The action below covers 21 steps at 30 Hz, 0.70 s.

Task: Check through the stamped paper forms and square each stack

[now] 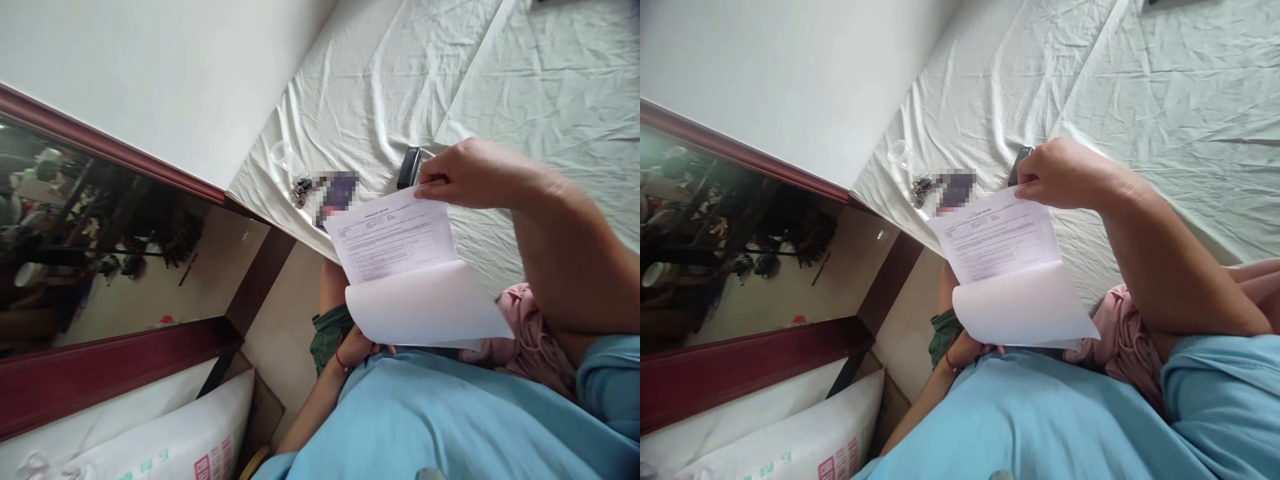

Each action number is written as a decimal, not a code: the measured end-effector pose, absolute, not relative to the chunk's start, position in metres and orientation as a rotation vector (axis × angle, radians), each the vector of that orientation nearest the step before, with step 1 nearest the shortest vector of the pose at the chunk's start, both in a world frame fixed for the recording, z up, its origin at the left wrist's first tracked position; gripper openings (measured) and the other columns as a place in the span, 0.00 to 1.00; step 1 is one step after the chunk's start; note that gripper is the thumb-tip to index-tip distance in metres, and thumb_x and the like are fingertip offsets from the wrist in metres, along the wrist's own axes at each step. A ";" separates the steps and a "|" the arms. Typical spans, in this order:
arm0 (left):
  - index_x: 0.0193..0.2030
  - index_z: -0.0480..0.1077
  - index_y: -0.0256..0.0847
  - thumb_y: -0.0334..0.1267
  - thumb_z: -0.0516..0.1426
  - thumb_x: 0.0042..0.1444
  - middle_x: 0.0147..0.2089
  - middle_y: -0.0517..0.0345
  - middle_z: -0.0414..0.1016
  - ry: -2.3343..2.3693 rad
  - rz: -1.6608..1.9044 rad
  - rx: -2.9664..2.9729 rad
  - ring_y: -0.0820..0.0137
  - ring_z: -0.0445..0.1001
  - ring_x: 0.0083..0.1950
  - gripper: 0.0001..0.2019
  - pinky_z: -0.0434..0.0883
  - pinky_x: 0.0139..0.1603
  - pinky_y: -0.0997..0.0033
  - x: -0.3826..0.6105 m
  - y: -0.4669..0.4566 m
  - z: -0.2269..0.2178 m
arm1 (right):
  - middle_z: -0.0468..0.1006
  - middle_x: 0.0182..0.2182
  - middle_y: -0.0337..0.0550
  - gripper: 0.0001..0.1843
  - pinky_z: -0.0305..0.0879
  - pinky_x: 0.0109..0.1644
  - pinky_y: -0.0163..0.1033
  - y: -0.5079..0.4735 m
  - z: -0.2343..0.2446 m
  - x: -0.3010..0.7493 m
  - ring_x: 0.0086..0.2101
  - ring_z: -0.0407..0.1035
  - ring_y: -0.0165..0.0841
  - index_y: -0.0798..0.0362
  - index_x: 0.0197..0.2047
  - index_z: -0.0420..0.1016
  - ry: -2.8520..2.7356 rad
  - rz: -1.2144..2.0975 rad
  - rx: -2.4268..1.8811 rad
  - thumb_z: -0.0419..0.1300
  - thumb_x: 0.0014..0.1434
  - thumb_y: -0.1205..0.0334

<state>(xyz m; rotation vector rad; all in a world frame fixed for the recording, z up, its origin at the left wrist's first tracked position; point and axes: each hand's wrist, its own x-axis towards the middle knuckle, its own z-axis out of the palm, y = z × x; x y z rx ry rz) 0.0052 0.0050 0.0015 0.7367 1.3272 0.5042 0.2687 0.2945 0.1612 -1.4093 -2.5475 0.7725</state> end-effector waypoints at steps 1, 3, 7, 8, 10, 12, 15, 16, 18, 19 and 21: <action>0.21 0.79 0.36 0.65 0.61 0.59 0.16 0.57 0.61 1.285 0.475 0.782 0.74 0.55 0.23 0.31 0.54 0.27 0.69 0.004 0.006 0.005 | 0.82 0.33 0.45 0.13 0.64 0.44 0.47 0.294 0.160 0.266 0.39 0.76 0.43 0.49 0.37 0.84 -2.567 0.738 -1.469 0.63 0.69 0.53; 0.21 0.80 0.36 0.63 0.64 0.55 0.16 0.58 0.61 1.208 0.444 0.903 0.74 0.56 0.25 0.29 0.55 0.29 0.69 0.001 0.008 0.011 | 0.82 0.35 0.47 0.12 0.64 0.45 0.47 0.294 0.157 0.261 0.40 0.76 0.43 0.50 0.38 0.84 -2.607 0.662 -1.555 0.61 0.69 0.56; 0.23 0.81 0.34 0.58 0.63 0.58 0.16 0.59 0.59 1.225 0.456 0.887 0.75 0.55 0.23 0.26 0.53 0.28 0.69 0.002 0.011 0.018 | 0.81 0.34 0.47 0.12 0.63 0.46 0.46 0.295 0.151 0.255 0.40 0.74 0.43 0.51 0.38 0.83 -2.677 0.576 -1.592 0.60 0.70 0.58; 0.23 0.81 0.34 0.59 0.62 0.60 0.16 0.60 0.58 1.245 0.459 0.841 0.76 0.54 0.23 0.28 0.52 0.28 0.69 0.003 0.012 0.018 | 0.80 0.34 0.48 0.12 0.62 0.45 0.46 0.295 0.149 0.255 0.40 0.74 0.43 0.51 0.38 0.82 -2.686 0.554 -1.612 0.60 0.71 0.59; 0.23 0.80 0.35 0.61 0.62 0.60 0.15 0.60 0.58 1.250 0.448 0.792 0.76 0.53 0.22 0.29 0.52 0.27 0.69 0.005 0.012 0.019 | 0.81 0.35 0.49 0.10 0.61 0.42 0.45 0.295 0.145 0.253 0.39 0.74 0.42 0.51 0.39 0.82 -2.696 0.512 -1.671 0.60 0.70 0.59; 0.23 0.80 0.35 0.65 0.63 0.58 0.14 0.61 0.58 1.239 0.438 0.786 0.77 0.53 0.21 0.31 0.51 0.27 0.70 0.006 0.012 0.019 | 0.83 0.39 0.49 0.08 0.60 0.40 0.44 0.294 0.141 0.249 0.40 0.74 0.42 0.51 0.42 0.82 -2.709 0.484 -1.697 0.61 0.69 0.60; 0.25 0.80 0.35 0.70 0.63 0.57 0.15 0.61 0.60 1.237 0.456 0.753 0.77 0.53 0.22 0.34 0.51 0.26 0.71 0.007 0.012 0.017 | 0.84 0.48 0.51 0.10 0.64 0.41 0.45 0.290 0.136 0.242 0.43 0.76 0.45 0.50 0.48 0.83 -2.734 0.451 -1.619 0.61 0.66 0.62; 0.27 0.80 0.34 0.70 0.63 0.57 0.16 0.61 0.62 1.237 0.467 0.732 0.77 0.53 0.22 0.34 0.51 0.26 0.72 0.007 0.011 0.015 | 0.84 0.49 0.53 0.12 0.66 0.43 0.45 0.289 0.135 0.240 0.44 0.77 0.46 0.50 0.50 0.84 -2.738 0.445 -1.577 0.62 0.66 0.62; 0.30 0.80 0.33 0.70 0.65 0.55 0.18 0.58 0.67 1.234 0.480 0.690 0.77 0.55 0.23 0.34 0.53 0.25 0.73 0.007 0.009 0.012 | 0.84 0.50 0.54 0.15 0.67 0.45 0.47 0.287 0.134 0.237 0.46 0.77 0.48 0.50 0.54 0.84 -2.732 0.469 -1.519 0.62 0.67 0.61; 0.31 0.80 0.33 0.69 0.66 0.54 0.19 0.57 0.70 1.234 0.481 0.672 0.78 0.55 0.23 0.33 0.53 0.25 0.73 0.007 0.009 0.011 | 0.85 0.49 0.54 0.15 0.67 0.46 0.47 0.287 0.133 0.236 0.46 0.77 0.48 0.51 0.55 0.83 -2.724 0.493 -1.514 0.62 0.68 0.60; 0.31 0.79 0.34 0.68 0.68 0.51 0.21 0.55 0.74 1.243 0.484 0.640 0.79 0.55 0.22 0.31 0.52 0.24 0.73 0.008 0.008 0.009 | 0.85 0.44 0.54 0.13 0.65 0.46 0.47 0.287 0.133 0.237 0.44 0.76 0.47 0.52 0.53 0.83 -2.687 0.551 -1.533 0.62 0.70 0.58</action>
